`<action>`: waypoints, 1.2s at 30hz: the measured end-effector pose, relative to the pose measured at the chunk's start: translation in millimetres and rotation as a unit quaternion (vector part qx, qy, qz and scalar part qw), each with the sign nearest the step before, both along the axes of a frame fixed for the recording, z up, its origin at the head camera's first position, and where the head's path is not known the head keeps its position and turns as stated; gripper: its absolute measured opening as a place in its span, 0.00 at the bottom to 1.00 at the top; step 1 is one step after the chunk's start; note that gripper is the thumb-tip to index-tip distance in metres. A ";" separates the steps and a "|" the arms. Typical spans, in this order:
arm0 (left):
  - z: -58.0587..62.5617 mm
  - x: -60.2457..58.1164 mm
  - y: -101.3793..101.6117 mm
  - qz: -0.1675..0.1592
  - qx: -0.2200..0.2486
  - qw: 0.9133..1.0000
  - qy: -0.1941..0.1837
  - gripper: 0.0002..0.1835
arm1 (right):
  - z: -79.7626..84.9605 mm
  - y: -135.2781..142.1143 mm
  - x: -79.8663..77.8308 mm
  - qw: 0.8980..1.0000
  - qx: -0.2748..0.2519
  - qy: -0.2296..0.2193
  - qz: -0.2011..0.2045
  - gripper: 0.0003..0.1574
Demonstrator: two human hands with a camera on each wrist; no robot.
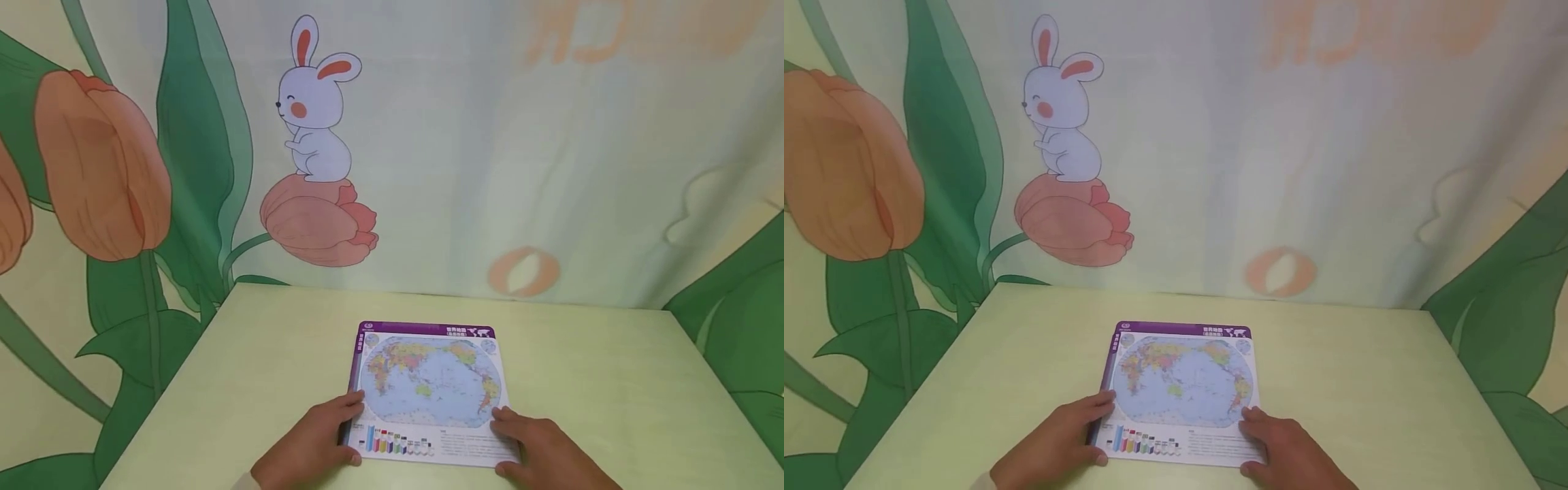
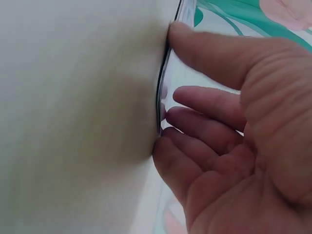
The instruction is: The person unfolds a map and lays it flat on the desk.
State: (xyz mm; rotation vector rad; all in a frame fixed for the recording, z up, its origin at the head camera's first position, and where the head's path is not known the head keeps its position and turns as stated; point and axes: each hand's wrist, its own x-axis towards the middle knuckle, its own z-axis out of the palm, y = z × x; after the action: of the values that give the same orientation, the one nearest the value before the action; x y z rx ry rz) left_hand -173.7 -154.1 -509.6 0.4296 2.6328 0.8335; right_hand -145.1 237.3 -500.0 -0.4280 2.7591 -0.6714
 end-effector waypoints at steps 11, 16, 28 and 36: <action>5.7 -2.0 2.2 -0.004 -0.014 1.000 -0.016 0.41 | -2.7 3.6 -2.2 1.000 -0.011 -0.005 0.014 0.44; 6.2 3.7 3.2 0.007 -0.022 1.000 -0.009 0.38 | -6.4 3.4 0.4 0.999 -0.011 0.019 0.027 0.42; 9.4 12.7 2.2 0.036 -0.009 0.997 -0.068 0.26 | 0.0 -0.3 9.3 0.998 -0.004 0.053 0.018 0.32; 8.4 11.8 1.5 0.044 -0.001 0.996 -0.079 0.27 | 2.5 -7.6 8.3 1.000 -0.006 0.015 -0.011 0.31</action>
State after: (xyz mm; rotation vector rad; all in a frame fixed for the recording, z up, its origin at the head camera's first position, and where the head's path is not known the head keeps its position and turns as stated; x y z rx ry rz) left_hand -161.9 -152.6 -501.2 0.2370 2.5208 0.8563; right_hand -136.8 229.7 -497.6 -0.4152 2.7934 -0.6922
